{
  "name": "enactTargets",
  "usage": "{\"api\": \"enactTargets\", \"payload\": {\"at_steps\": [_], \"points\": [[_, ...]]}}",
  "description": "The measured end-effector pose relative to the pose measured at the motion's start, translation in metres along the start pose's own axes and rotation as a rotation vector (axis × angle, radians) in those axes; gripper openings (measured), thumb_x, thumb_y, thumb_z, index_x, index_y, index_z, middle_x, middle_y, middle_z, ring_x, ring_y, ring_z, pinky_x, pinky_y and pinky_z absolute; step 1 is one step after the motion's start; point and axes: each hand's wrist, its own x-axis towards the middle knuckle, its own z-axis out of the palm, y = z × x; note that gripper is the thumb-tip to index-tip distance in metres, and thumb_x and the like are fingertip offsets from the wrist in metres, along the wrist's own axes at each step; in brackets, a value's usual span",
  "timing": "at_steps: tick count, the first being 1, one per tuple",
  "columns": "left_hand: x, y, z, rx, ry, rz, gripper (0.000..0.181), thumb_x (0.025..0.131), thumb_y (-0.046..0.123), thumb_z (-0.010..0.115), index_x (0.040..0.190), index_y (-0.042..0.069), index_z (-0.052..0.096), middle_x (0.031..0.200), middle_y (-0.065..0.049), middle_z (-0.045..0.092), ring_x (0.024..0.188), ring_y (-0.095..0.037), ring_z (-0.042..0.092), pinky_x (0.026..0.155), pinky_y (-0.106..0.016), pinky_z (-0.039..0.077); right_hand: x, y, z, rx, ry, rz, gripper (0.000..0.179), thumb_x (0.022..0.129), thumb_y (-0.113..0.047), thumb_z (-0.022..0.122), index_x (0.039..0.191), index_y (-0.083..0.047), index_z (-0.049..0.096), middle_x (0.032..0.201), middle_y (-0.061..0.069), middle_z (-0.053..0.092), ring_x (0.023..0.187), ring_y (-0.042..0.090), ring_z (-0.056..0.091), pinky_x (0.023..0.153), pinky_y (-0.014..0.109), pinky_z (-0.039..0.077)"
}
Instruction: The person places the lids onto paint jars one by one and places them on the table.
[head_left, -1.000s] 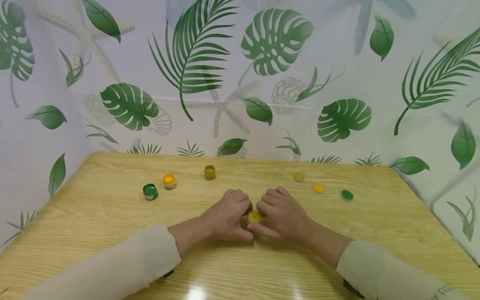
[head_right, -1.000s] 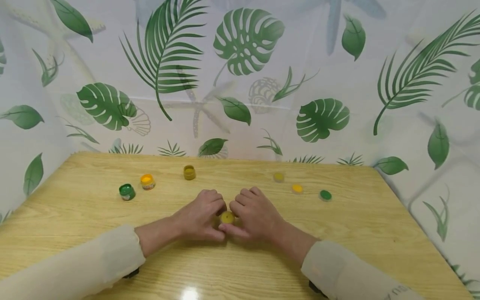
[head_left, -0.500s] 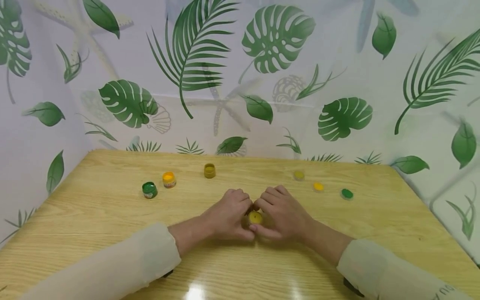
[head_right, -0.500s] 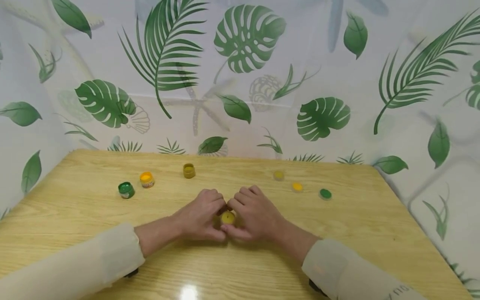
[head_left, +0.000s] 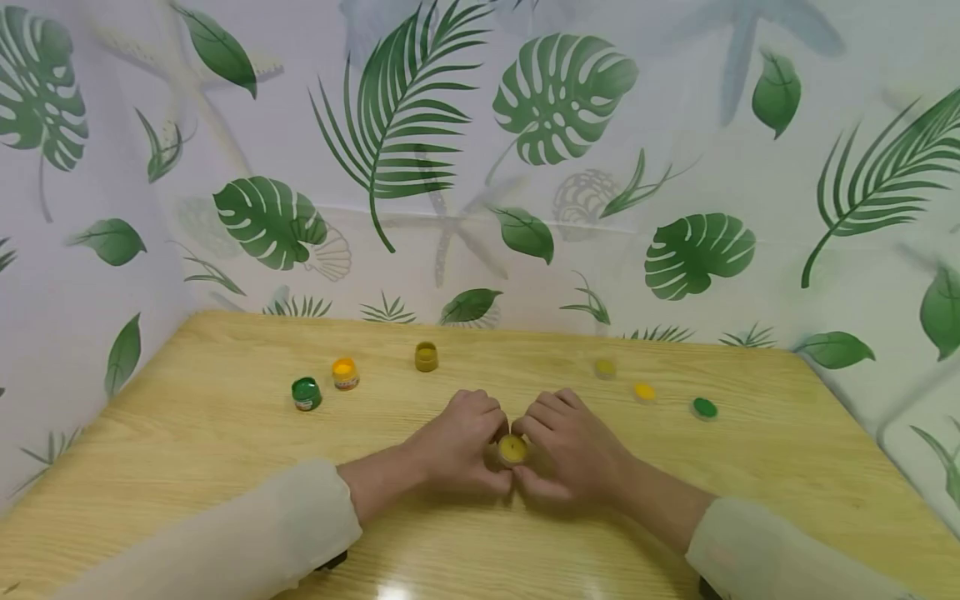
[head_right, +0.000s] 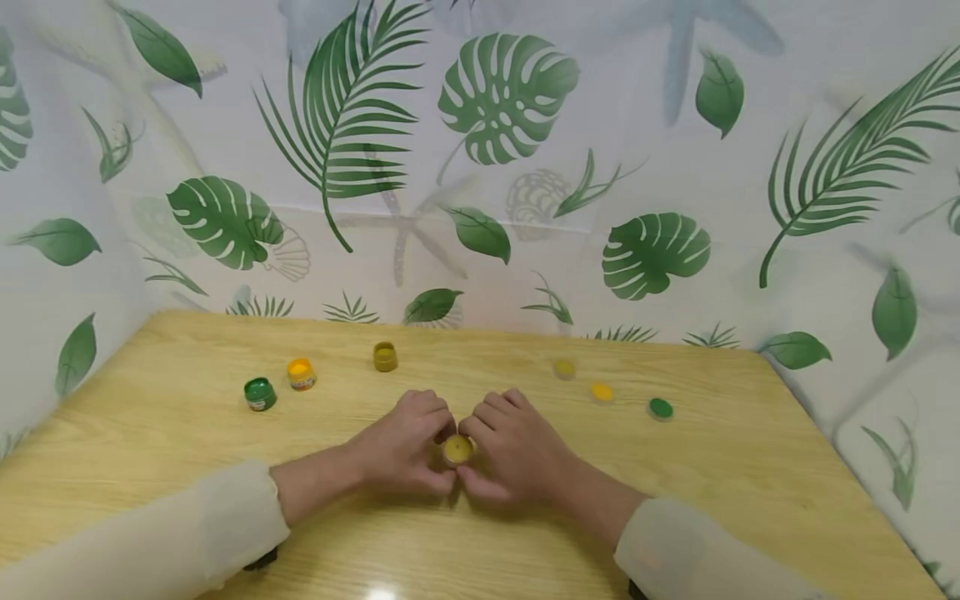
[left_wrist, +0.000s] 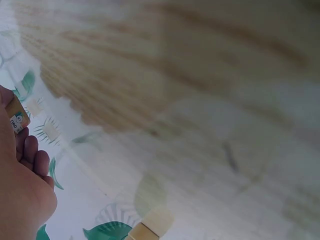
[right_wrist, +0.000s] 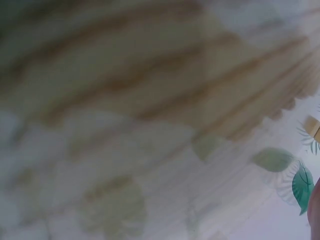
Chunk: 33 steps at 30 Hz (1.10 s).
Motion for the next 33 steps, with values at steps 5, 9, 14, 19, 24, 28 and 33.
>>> {"api": "enactTargets", "payload": {"at_steps": [5,9,14,19,24,28,33], "points": [[-0.0022,0.0017,0.0022,0.01,-0.034,-0.016,0.031,0.072,0.041,0.076,0.083,0.016,0.062,0.076,0.009,0.055,0.077,-0.009,0.045,0.077,-0.025,0.037,-0.0028,-0.0043,0.0029,0.025,0.0,0.011,0.03,0.088,-0.042,0.055,0.093,-0.013,0.062,0.086,-0.003,0.057,0.082,0.016,0.051,0.083,0.035,0.039],[-0.0043,0.0027,0.0036,0.023,-0.086,-0.033,0.033,0.072,0.043,0.076,0.084,0.016,0.062,0.079,0.009,0.055,0.077,-0.008,0.044,0.079,-0.025,0.037,-0.0036,-0.0074,0.0041,0.041,-0.006,0.015,0.026,0.084,-0.042,0.061,0.088,-0.016,0.06,0.084,-0.006,0.054,0.081,0.014,0.049,0.081,0.034,0.039],[-0.0013,0.003,0.0033,0.075,-0.109,-0.003,0.033,0.071,0.046,0.074,0.081,0.018,0.059,0.077,0.01,0.05,0.074,-0.009,0.041,0.08,-0.026,0.037,-0.0023,-0.0053,0.0009,0.077,-0.036,0.041,0.03,0.087,-0.047,0.062,0.083,-0.018,0.057,0.083,-0.007,0.052,0.08,0.013,0.047,0.08,0.033,0.037],[0.0004,0.0048,0.0037,0.089,-0.166,-0.015,0.038,0.072,0.051,0.075,0.083,0.018,0.059,0.076,0.011,0.048,0.073,-0.009,0.039,0.078,-0.026,0.036,-0.0028,-0.0052,-0.0005,0.084,-0.071,0.054,0.032,0.09,-0.05,0.06,0.087,-0.018,0.059,0.085,-0.007,0.054,0.083,0.012,0.049,0.081,0.033,0.038],[0.0016,0.0067,0.0035,0.076,-0.183,-0.041,0.036,0.073,0.049,0.075,0.082,0.018,0.059,0.075,0.011,0.047,0.073,-0.008,0.04,0.075,-0.025,0.035,-0.0034,-0.0051,0.0007,0.057,-0.083,0.06,0.031,0.087,-0.046,0.06,0.093,-0.016,0.062,0.089,-0.007,0.057,0.086,0.013,0.05,0.081,0.033,0.039],[0.002,0.0073,0.0045,0.064,-0.175,-0.049,0.032,0.074,0.046,0.074,0.081,0.018,0.059,0.074,0.012,0.047,0.072,-0.007,0.04,0.074,-0.024,0.034,-0.0039,-0.005,0.001,0.05,-0.072,0.051,0.028,0.083,-0.042,0.063,0.093,-0.016,0.062,0.088,-0.007,0.057,0.085,0.012,0.05,0.081,0.032,0.039],[0.0028,0.0069,0.0028,0.057,-0.189,-0.067,0.03,0.075,0.046,0.072,0.081,0.019,0.061,0.075,0.012,0.049,0.072,-0.007,0.041,0.074,-0.024,0.034,-0.0022,-0.0057,-0.0005,0.044,-0.061,0.038,0.026,0.082,-0.04,0.064,0.091,-0.015,0.062,0.086,-0.006,0.056,0.084,0.012,0.049,0.08,0.031,0.039]]}}
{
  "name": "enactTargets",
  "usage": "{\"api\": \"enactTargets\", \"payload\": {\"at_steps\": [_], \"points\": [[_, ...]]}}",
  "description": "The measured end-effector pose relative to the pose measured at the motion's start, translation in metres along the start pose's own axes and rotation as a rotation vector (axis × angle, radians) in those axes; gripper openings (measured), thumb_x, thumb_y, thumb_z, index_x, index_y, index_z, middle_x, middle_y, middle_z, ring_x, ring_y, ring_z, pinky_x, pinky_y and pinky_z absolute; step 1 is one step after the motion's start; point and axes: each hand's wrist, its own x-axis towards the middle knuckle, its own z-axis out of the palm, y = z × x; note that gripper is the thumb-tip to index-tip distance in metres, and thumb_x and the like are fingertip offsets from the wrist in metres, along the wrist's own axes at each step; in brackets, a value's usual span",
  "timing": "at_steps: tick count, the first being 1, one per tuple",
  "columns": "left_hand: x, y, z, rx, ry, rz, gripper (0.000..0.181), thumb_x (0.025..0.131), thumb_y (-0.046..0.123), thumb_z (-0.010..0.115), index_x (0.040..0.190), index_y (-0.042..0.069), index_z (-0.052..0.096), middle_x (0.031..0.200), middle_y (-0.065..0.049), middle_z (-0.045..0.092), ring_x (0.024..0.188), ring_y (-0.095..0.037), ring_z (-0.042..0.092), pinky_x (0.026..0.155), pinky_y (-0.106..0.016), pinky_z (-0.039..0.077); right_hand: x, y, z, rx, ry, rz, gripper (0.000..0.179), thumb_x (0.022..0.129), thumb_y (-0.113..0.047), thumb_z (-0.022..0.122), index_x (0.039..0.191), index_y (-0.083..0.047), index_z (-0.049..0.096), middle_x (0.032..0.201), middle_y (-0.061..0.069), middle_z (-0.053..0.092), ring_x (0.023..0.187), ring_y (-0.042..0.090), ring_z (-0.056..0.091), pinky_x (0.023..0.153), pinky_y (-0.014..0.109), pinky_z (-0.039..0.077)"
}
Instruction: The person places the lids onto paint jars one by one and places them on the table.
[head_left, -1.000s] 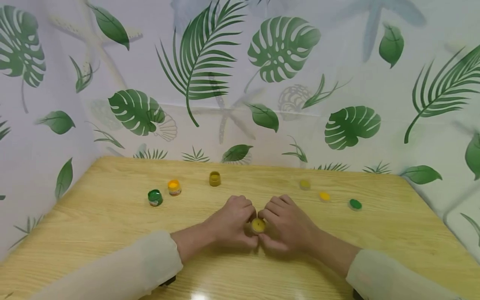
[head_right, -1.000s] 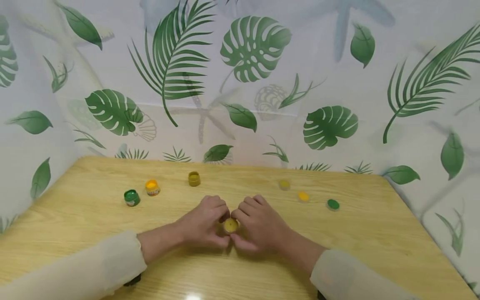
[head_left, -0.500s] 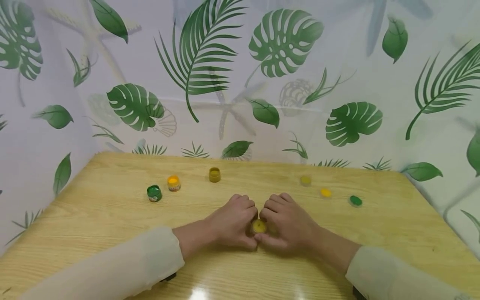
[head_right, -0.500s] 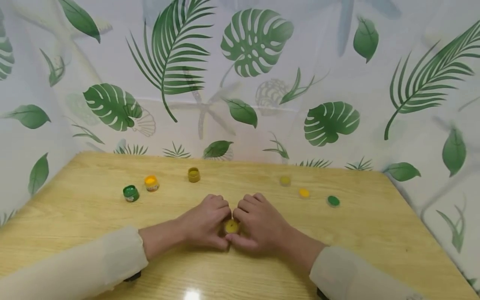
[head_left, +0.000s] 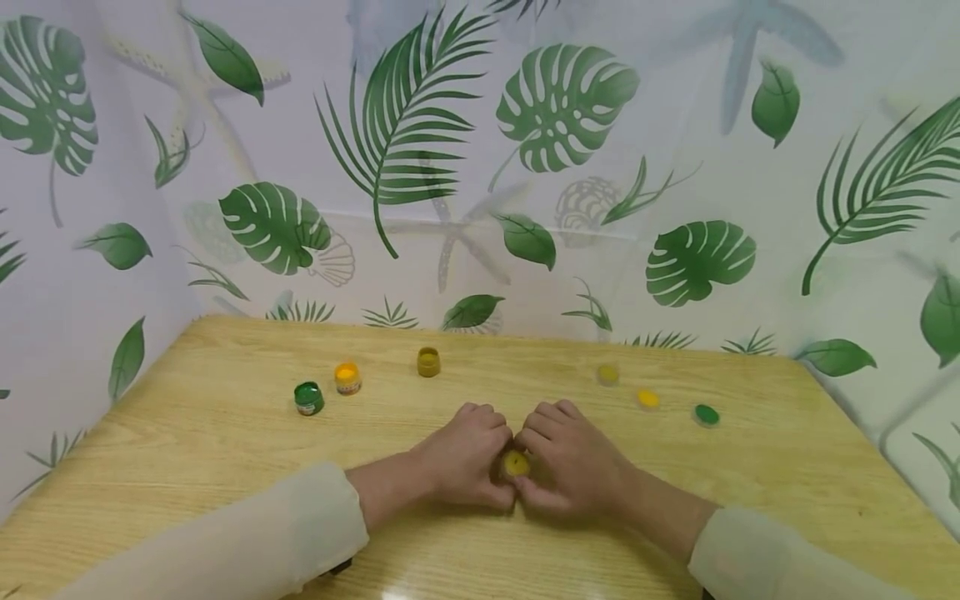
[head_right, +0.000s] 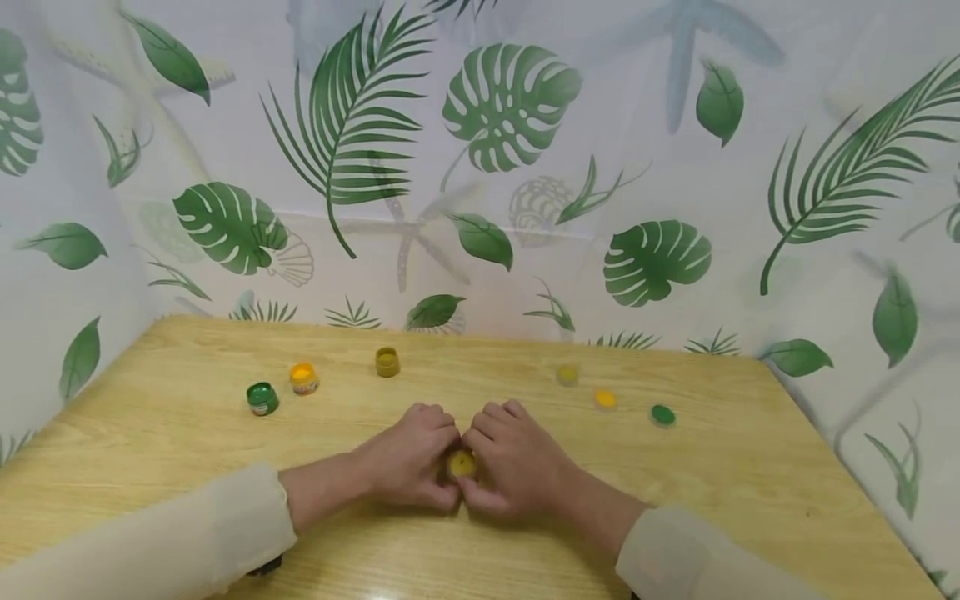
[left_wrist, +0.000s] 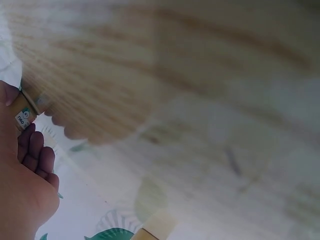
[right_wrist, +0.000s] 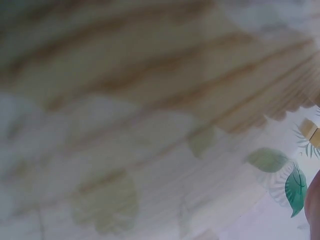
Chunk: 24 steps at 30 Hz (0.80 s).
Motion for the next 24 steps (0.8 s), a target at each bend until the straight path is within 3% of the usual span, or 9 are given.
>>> {"api": "enactTargets", "payload": {"at_steps": [13,20,24], "points": [[-0.0008,-0.0019,0.0033,-0.043,-0.005,-0.013,0.028,0.073,0.042,0.073,0.08,0.018,0.061,0.076,0.012,0.05,0.073,-0.007,0.041,0.08,-0.026,0.038,-0.0009,-0.0011,0.0052,-0.009,0.003,0.029,0.024,0.087,-0.041,0.061,0.082,-0.018,0.056,0.08,-0.007,0.051,0.078,0.012,0.046,0.078,0.032,0.038],[0.0007,-0.0005,0.0017,-0.017,0.009,0.011,0.032,0.072,0.045,0.075,0.079,0.019,0.058,0.075,0.012,0.047,0.073,-0.008,0.04,0.08,-0.027,0.038,0.0007,-0.0028,0.0048,-0.06,0.024,0.049,0.041,0.094,-0.053,0.05,0.071,-0.019,0.049,0.069,-0.009,0.04,0.069,0.013,0.038,0.07,0.029,0.03],[-0.0012,-0.0006,0.0017,-0.012,0.012,-0.011,0.035,0.072,0.048,0.076,0.081,0.018,0.059,0.075,0.012,0.049,0.074,-0.008,0.041,0.082,-0.027,0.04,0.0017,-0.0047,0.0048,-0.074,0.02,0.05,0.038,0.093,-0.052,0.05,0.079,-0.018,0.056,0.073,-0.008,0.048,0.072,0.013,0.042,0.071,0.03,0.033]]}}
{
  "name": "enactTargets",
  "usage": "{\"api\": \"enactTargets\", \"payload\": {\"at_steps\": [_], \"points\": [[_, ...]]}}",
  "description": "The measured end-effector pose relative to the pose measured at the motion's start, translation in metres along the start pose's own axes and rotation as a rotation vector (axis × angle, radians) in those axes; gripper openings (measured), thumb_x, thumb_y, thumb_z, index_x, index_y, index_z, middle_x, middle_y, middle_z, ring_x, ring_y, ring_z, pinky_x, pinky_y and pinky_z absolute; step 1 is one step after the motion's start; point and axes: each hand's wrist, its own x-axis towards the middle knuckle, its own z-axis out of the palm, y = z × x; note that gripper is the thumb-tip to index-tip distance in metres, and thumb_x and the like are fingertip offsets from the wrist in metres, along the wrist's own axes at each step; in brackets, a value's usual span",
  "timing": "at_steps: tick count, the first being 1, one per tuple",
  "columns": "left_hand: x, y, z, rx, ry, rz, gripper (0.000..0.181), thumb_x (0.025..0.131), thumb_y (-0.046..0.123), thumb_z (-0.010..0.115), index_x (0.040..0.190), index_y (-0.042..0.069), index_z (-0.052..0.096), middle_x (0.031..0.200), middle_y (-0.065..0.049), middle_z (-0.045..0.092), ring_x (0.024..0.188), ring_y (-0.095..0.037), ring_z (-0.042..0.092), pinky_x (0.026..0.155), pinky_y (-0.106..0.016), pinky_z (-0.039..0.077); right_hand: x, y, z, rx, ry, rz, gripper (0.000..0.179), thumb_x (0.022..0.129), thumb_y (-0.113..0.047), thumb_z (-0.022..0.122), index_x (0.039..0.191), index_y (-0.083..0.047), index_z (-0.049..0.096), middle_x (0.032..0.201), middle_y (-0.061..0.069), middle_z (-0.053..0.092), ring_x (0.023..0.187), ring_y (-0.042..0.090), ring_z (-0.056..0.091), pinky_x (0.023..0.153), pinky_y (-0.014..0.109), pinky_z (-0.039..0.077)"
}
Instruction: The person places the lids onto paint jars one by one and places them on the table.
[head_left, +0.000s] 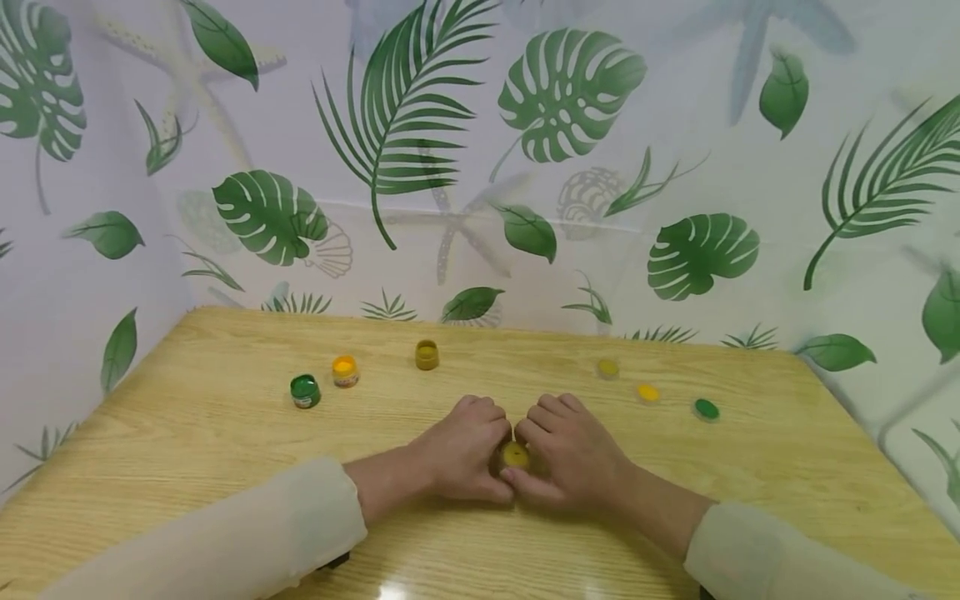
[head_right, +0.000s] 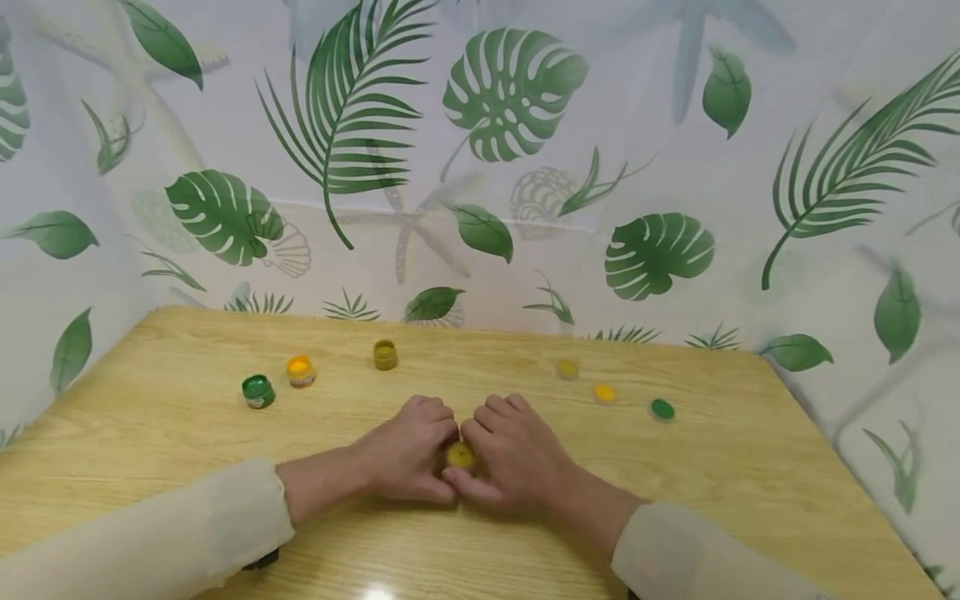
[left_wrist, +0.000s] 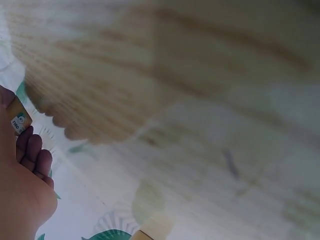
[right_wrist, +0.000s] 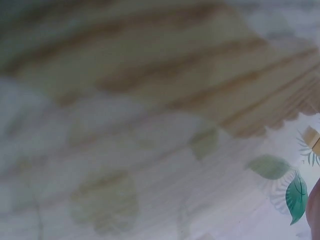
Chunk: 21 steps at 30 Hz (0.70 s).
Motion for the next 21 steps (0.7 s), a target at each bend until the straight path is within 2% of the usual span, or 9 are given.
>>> {"api": "enactTargets", "payload": {"at_steps": [3,5,9,15,21], "points": [[-0.0004,-0.0008,-0.001,-0.004,0.01,-0.01,0.035,0.072,0.047,0.076,0.082,0.018,0.06,0.075,0.012,0.048,0.074,-0.007,0.041,0.08,-0.026,0.038,0.001,-0.0001,-0.0002,0.004,-0.016,-0.014,0.031,0.087,-0.046,0.056,0.089,-0.015,0.061,0.082,-0.006,0.054,0.079,0.014,0.047,0.076,0.032,0.037],[-0.0003,-0.0009,-0.0014,-0.01,0.022,-0.001,0.033,0.073,0.045,0.075,0.081,0.017,0.06,0.074,0.012,0.048,0.072,-0.007,0.041,0.078,-0.026,0.038,0.0009,-0.0001,-0.0003,0.005,-0.019,-0.029,0.028,0.085,-0.042,0.058,0.091,-0.015,0.061,0.084,-0.006,0.054,0.081,0.014,0.047,0.078,0.032,0.037],[0.0,-0.0002,0.0011,-0.012,0.059,0.023,0.031,0.073,0.044,0.073,0.081,0.017,0.06,0.074,0.011,0.047,0.072,-0.007,0.04,0.078,-0.026,0.038,-0.001,-0.0003,0.0002,-0.004,-0.012,-0.04,0.025,0.084,-0.039,0.058,0.09,-0.015,0.059,0.082,-0.006,0.053,0.081,0.014,0.047,0.079,0.033,0.038],[-0.0007,0.0011,0.0031,0.033,0.138,0.056,0.033,0.071,0.046,0.074,0.08,0.018,0.06,0.074,0.01,0.047,0.072,-0.008,0.04,0.084,-0.028,0.041,-0.001,-0.001,-0.0013,-0.022,0.001,-0.03,0.028,0.085,-0.041,0.057,0.089,-0.013,0.06,0.082,-0.005,0.053,0.08,0.015,0.048,0.079,0.033,0.039],[-0.0002,0.0045,0.0024,0.099,0.146,0.074,0.037,0.073,0.051,0.072,0.082,0.017,0.06,0.075,0.01,0.048,0.073,-0.009,0.039,0.086,-0.029,0.042,-0.0002,0.0003,-0.0019,-0.038,0.036,-0.057,0.032,0.091,-0.045,0.05,0.08,-0.015,0.054,0.076,-0.005,0.049,0.074,0.015,0.045,0.074,0.032,0.037]]}}
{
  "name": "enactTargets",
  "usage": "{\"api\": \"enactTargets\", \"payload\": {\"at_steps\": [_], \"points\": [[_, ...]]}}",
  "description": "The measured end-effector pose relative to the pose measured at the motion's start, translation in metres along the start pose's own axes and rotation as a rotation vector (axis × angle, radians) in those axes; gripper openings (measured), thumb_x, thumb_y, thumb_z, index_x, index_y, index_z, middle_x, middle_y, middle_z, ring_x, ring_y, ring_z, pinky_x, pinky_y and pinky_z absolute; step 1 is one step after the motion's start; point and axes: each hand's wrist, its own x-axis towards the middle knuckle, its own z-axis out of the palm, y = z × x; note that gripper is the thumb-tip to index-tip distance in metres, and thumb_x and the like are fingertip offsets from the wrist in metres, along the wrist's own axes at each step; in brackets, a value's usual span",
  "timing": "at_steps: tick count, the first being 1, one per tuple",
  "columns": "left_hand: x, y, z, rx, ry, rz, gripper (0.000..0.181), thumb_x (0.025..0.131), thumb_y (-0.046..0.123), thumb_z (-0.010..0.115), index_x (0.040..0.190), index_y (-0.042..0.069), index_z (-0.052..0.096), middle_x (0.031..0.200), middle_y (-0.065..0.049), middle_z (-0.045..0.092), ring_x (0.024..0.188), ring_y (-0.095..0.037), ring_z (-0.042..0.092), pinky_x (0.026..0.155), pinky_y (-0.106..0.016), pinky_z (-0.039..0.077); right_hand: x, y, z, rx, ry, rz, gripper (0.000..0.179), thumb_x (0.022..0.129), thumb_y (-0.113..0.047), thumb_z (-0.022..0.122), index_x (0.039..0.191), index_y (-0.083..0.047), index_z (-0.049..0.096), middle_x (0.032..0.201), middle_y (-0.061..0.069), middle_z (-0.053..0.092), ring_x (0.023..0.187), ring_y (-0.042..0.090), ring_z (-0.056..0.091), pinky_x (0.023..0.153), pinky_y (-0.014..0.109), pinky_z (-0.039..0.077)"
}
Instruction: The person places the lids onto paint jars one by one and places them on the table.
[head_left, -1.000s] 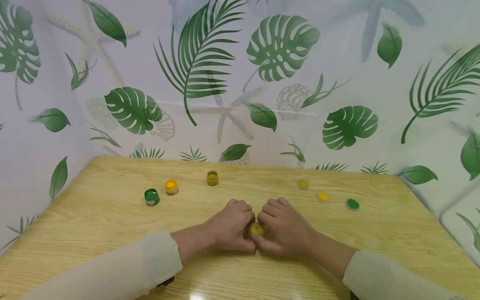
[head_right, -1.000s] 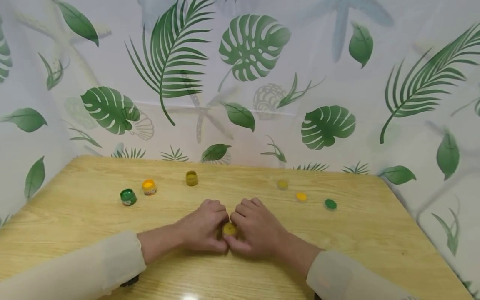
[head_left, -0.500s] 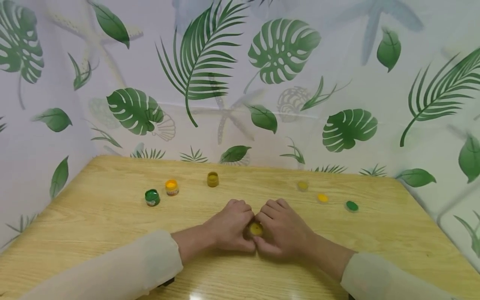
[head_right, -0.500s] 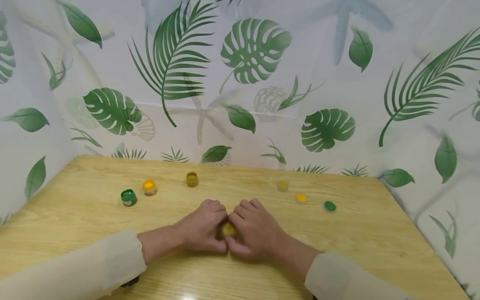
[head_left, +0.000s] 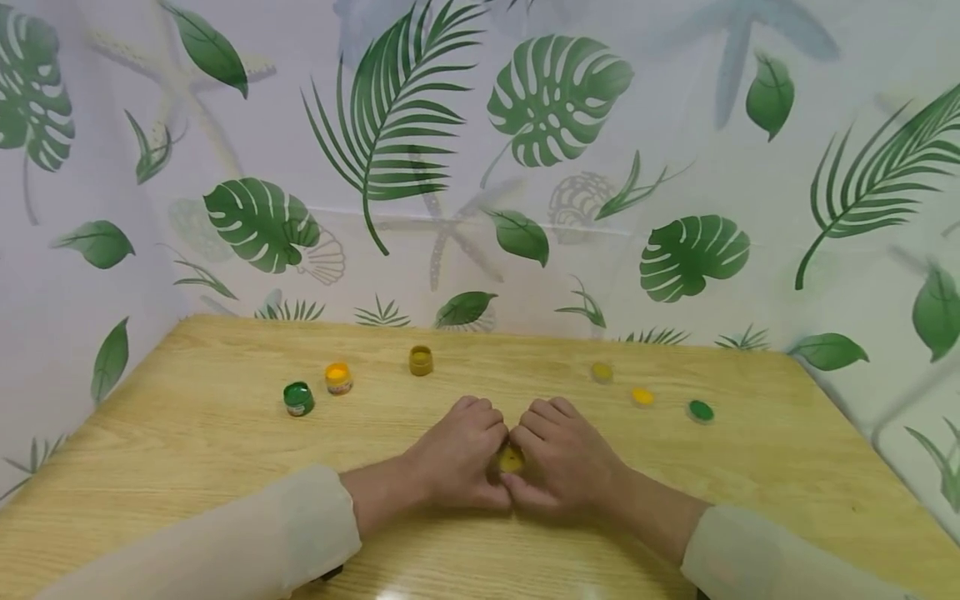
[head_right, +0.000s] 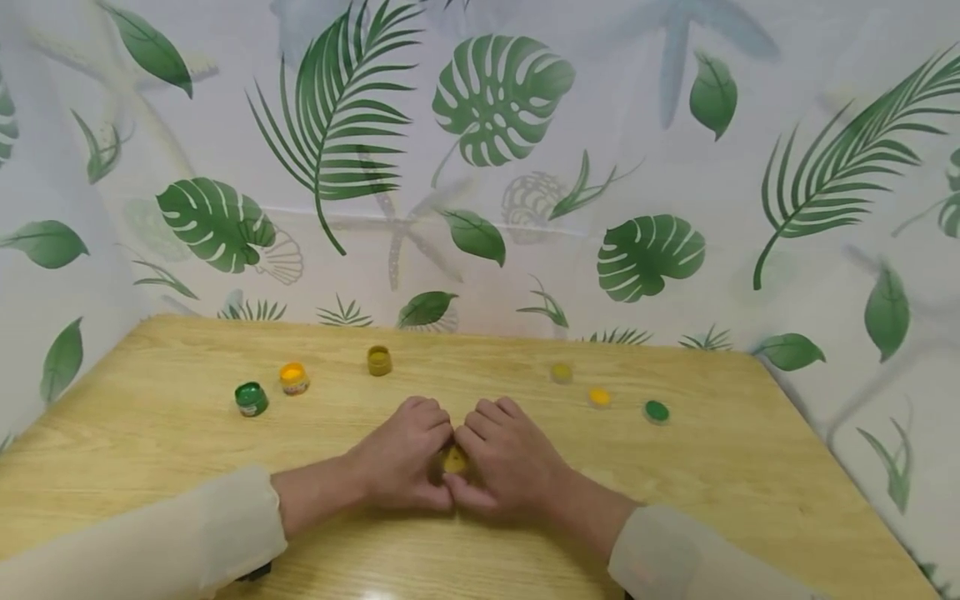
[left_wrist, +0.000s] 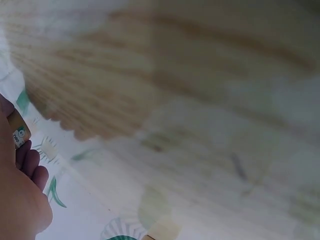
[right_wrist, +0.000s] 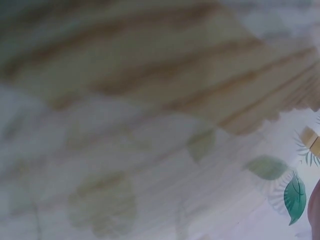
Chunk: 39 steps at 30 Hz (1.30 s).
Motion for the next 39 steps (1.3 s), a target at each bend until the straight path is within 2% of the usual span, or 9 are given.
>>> {"api": "enactTargets", "payload": {"at_steps": [6,15,19,25,34,39], "points": [[-0.0001,0.0014,0.0004,0.019,0.014,0.011,0.037,0.071,0.05,0.074,0.078,0.017,0.059,0.074,0.008,0.051,0.071,-0.01,0.04,0.085,-0.029,0.043,0.001,-0.0001,0.0008,0.01,0.034,-0.033,0.04,0.097,-0.047,0.041,0.071,-0.017,0.047,0.066,-0.008,0.04,0.061,0.011,0.037,0.067,0.028,0.037],[0.0001,0.003,0.0016,0.063,0.013,0.046,0.04,0.072,0.052,0.073,0.083,0.015,0.062,0.076,0.007,0.055,0.073,-0.011,0.044,0.089,-0.029,0.044,0.0018,-0.0013,0.0012,0.007,0.051,-0.05,0.042,0.098,-0.047,0.04,0.069,-0.018,0.046,0.063,-0.008,0.036,0.058,0.01,0.033,0.064,0.028,0.036],[0.001,0.0036,0.0024,0.081,0.02,0.038,0.042,0.071,0.054,0.073,0.083,0.015,0.063,0.076,0.007,0.056,0.073,-0.011,0.044,0.087,-0.029,0.043,0.002,-0.0002,0.002,-0.006,0.068,-0.051,0.04,0.097,-0.046,0.043,0.068,-0.018,0.045,0.063,-0.008,0.038,0.058,0.009,0.035,0.064,0.028,0.036],[0.0014,0.0044,0.0035,0.075,0.009,0.027,0.043,0.071,0.054,0.073,0.083,0.015,0.063,0.076,0.007,0.055,0.072,-0.011,0.043,0.087,-0.029,0.043,0.0016,-0.0011,0.0016,-0.018,0.061,-0.024,0.04,0.095,-0.047,0.044,0.068,-0.018,0.046,0.062,-0.009,0.038,0.056,0.008,0.035,0.064,0.028,0.035],[0.0006,0.003,0.0031,0.0,-0.004,-0.003,0.041,0.069,0.052,0.077,0.078,0.015,0.06,0.074,0.008,0.054,0.071,-0.01,0.042,0.084,-0.028,0.042,-0.0011,-0.0024,0.0055,0.009,0.028,0.066,0.037,0.089,-0.047,0.055,0.067,-0.019,0.045,0.062,-0.01,0.038,0.056,0.008,0.035,0.063,0.027,0.031],[0.0014,0.0023,0.0042,-0.01,0.012,-0.008,0.04,0.069,0.05,0.077,0.079,0.016,0.06,0.074,0.009,0.054,0.071,-0.009,0.042,0.083,-0.028,0.042,-0.0013,-0.0028,0.0067,-0.001,0.007,0.101,0.039,0.092,-0.051,0.049,0.07,-0.019,0.05,0.064,-0.009,0.042,0.058,0.009,0.04,0.065,0.028,0.033]]}}
